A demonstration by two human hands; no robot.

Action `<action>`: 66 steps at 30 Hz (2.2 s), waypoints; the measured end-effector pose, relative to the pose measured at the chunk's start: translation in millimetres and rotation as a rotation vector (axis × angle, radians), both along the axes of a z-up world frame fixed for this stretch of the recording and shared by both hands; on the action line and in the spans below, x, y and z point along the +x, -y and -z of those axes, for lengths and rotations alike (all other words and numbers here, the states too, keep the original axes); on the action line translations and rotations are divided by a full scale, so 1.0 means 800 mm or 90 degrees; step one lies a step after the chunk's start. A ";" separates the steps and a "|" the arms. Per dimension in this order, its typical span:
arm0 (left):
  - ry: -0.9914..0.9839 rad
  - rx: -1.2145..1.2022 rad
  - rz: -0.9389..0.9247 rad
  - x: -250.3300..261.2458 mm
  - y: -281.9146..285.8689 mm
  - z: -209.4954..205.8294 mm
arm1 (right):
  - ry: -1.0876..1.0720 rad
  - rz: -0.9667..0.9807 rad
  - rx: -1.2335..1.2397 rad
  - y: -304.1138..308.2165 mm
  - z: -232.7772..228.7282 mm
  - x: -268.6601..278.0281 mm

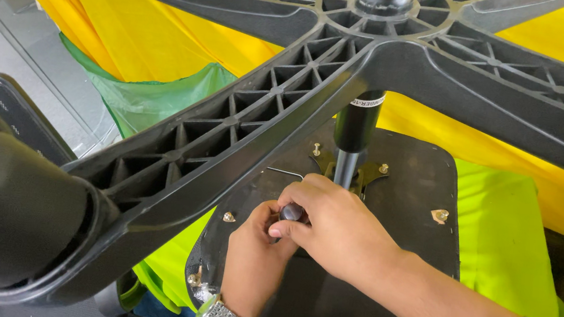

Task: The person uses a screwdriver to tighten screws on the base of an office chair. They work on multiple screws around the central mounting plate, securing the chair base to the seat frame.

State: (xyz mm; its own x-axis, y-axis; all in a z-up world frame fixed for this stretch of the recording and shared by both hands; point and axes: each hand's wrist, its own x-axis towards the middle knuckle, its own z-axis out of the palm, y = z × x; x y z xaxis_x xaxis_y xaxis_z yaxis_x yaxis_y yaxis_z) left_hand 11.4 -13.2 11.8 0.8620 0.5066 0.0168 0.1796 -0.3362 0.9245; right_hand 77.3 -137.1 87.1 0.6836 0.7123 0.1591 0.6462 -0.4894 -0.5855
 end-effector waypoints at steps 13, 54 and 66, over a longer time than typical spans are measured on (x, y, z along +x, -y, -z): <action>0.057 -0.017 -0.001 0.020 0.013 0.003 | -0.009 -0.001 0.011 0.009 -0.007 0.018; 0.012 0.030 -0.006 0.043 0.018 0.012 | 0.039 0.045 -0.045 0.022 -0.003 0.037; -0.009 0.031 -0.007 0.037 0.019 0.013 | 0.019 0.070 -0.064 0.022 -0.001 0.036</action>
